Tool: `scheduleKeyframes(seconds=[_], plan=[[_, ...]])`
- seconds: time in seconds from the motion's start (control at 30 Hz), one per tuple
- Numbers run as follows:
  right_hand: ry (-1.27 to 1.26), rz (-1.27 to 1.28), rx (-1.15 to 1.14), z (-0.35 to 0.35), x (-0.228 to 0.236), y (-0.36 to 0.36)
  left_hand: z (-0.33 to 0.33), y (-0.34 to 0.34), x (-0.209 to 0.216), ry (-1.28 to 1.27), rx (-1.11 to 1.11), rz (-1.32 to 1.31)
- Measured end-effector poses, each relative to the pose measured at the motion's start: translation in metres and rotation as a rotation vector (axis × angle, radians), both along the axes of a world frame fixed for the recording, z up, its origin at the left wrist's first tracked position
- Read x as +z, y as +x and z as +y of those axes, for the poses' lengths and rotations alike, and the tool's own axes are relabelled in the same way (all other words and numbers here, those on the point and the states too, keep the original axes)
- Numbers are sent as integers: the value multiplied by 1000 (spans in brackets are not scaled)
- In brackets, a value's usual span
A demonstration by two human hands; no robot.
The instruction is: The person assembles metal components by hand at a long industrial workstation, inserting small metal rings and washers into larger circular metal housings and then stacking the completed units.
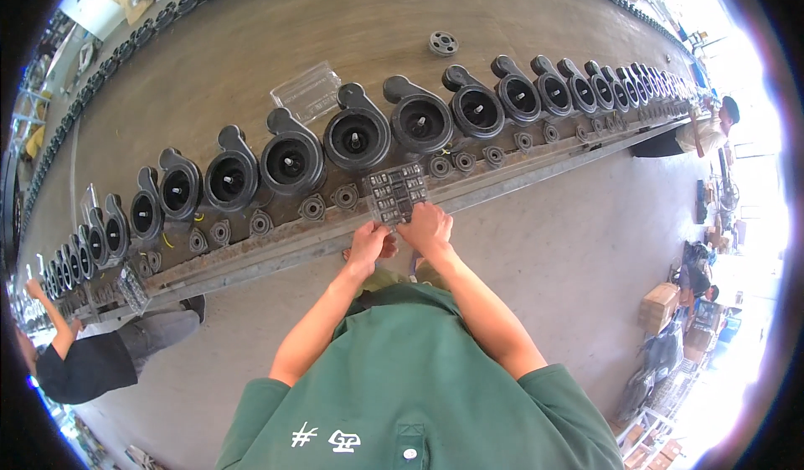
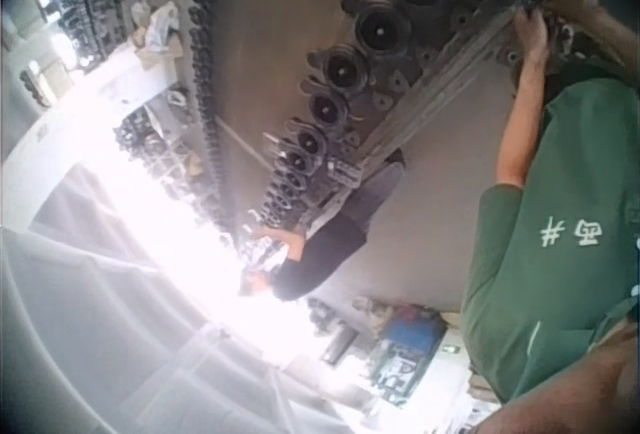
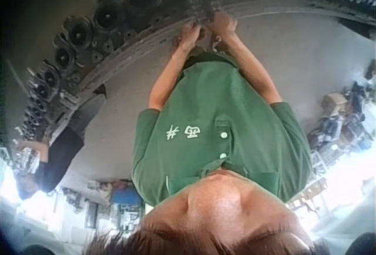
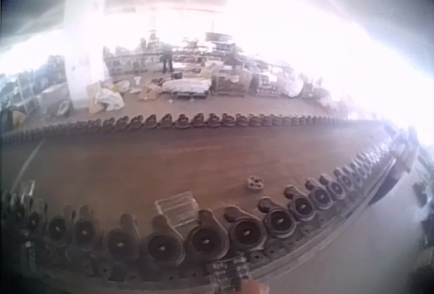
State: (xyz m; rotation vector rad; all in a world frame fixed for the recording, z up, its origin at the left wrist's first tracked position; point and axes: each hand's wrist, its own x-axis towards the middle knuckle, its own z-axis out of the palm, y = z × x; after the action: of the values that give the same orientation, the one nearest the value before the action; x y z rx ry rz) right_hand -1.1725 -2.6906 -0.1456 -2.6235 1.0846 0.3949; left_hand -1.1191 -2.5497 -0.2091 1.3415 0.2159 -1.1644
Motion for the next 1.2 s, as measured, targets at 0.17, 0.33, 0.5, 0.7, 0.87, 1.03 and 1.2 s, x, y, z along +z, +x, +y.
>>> scheduleKeyframes(seconds=[0.17,0.33,0.5,0.7,0.87,1.03,1.2], plan=[[-32,-271,108,11,26,-21,-10,14,11,-212,52,280],[77,-550,354,15,62,-21,-11,26,57,-485,15,283],[410,-727,438,-1,108,8,20,51,105,-496,14,149],[580,-715,214,-41,117,99,36,72,145,-561,306,78],[382,-530,306,-60,100,151,51,66,162,-620,459,14],[279,-594,304,-54,99,150,56,66,183,-671,547,74],[502,-832,656,-2,153,114,64,87,187,-686,481,114]])
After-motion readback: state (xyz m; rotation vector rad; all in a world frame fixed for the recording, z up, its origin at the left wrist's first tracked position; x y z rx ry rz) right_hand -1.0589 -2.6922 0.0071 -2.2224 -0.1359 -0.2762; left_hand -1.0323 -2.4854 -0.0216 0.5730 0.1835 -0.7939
